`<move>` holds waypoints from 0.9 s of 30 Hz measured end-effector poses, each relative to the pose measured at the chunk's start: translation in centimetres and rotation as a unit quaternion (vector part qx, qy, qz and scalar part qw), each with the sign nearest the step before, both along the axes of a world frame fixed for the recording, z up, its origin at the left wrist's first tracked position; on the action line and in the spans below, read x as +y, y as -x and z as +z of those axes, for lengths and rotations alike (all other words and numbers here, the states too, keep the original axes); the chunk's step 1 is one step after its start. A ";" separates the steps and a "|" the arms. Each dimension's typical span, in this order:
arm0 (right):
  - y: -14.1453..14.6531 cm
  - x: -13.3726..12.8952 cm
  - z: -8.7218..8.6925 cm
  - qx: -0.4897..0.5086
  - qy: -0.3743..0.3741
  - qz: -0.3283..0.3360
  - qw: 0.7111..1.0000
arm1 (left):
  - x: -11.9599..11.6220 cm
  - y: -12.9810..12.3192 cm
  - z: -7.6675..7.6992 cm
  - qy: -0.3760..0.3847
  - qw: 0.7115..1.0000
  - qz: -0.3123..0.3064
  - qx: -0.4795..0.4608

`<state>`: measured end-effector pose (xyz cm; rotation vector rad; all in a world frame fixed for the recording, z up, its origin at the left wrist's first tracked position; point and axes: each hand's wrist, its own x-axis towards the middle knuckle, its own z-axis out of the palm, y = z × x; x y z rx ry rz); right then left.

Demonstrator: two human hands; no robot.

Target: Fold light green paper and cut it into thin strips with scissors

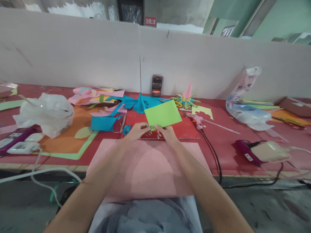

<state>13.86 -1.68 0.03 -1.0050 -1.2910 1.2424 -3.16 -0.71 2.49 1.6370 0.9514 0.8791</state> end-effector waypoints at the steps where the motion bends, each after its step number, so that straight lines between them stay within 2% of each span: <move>1: 0.0 0.0 -0.1 -0.001 0.000 0.000 1.000 | 0.0 0.0 0.0 0.000 1.000 0.000 0.002; 15: 0.2 -0.2 0.4 0.000 0.007 0.007 1.000 | 0.0 0.1 -0.2 -0.011 1.000 0.004 0.008; 27: 0.2 -0.3 0.5 -0.045 -0.019 -0.041 0.998 | -0.2 -0.3 0.0 0.015 0.999 -0.012 0.030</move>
